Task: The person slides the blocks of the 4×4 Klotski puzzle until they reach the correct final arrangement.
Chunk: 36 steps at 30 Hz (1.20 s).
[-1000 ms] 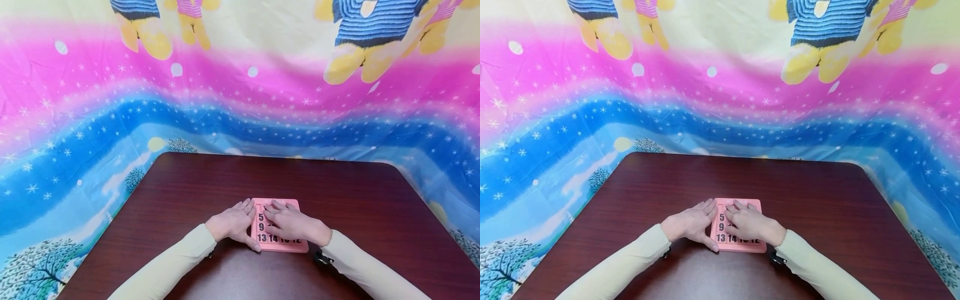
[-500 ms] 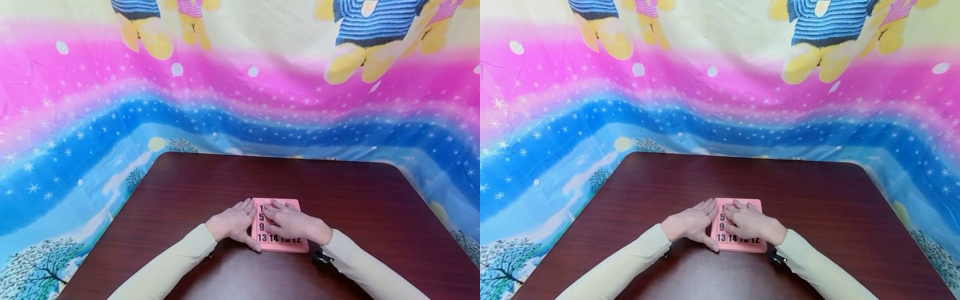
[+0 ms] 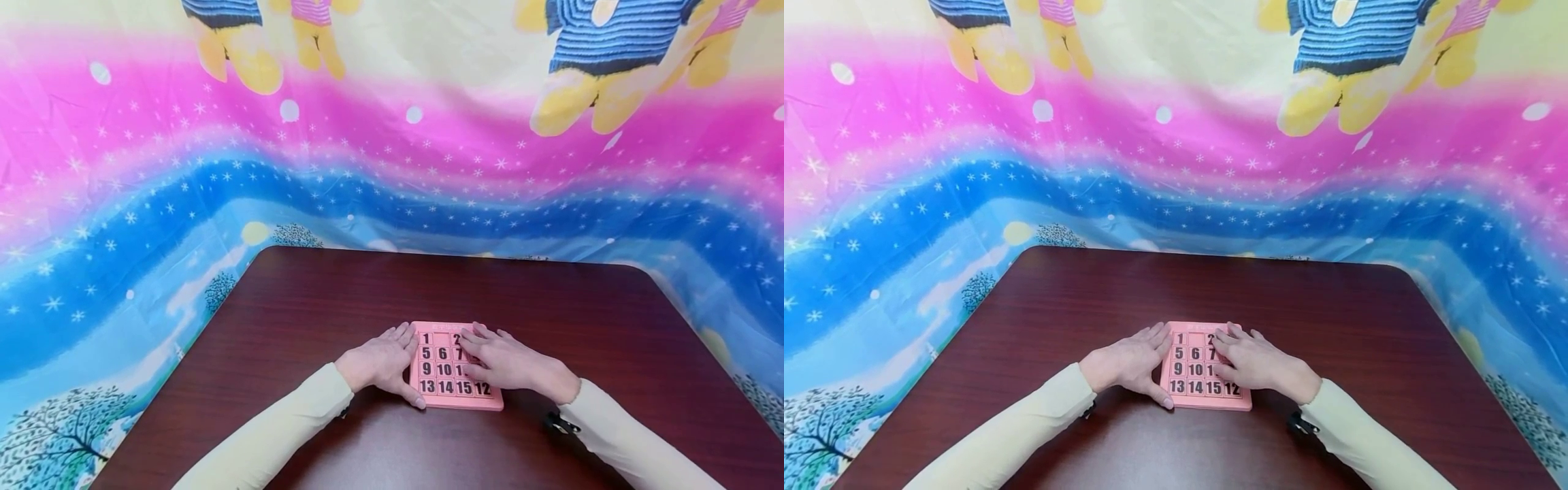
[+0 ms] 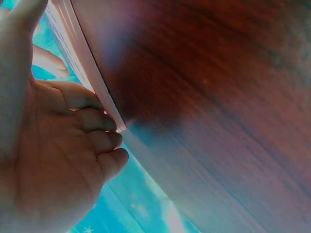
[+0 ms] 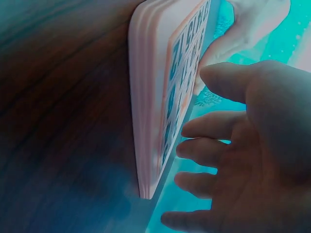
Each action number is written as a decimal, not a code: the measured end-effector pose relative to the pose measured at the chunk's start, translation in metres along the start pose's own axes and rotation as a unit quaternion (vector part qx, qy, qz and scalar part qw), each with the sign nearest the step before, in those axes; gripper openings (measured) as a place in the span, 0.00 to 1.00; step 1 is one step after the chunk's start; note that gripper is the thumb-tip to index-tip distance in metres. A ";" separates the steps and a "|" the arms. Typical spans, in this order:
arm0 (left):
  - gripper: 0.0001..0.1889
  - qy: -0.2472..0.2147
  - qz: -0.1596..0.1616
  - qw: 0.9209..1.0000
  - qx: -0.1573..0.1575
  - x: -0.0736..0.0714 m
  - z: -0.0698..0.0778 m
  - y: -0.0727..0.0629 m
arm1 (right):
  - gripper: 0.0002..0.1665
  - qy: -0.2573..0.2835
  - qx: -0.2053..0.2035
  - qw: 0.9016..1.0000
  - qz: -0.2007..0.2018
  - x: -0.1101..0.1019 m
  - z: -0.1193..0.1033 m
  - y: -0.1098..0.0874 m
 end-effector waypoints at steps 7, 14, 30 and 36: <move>0.68 0.001 0.001 1.000 -0.001 0.000 0.000 0.001 | 0.35 0.000 -0.013 1.000 -0.005 0.004 0.002 -0.001; 0.68 0.001 -0.001 1.000 0.002 0.000 0.000 0.000 | 0.33 -0.002 -0.020 1.000 0.000 0.004 0.000 0.002; 0.68 0.003 0.000 1.000 0.003 0.000 -0.001 0.000 | 0.35 0.014 -0.020 1.000 -0.006 0.007 -0.020 0.018; 0.68 0.002 -0.004 1.000 0.001 0.000 0.000 0.000 | 0.36 0.019 -0.010 1.000 -0.008 0.004 -0.013 0.010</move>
Point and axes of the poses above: each hand's wrist, its own y-axis towards the middle knuckle, its own x-axis out of the palm, z = x × y, the point moved 3 cm from there along y, towards the middle knuckle, and after that the axes turned 3 degrees about -z, right-handed, at the moved point
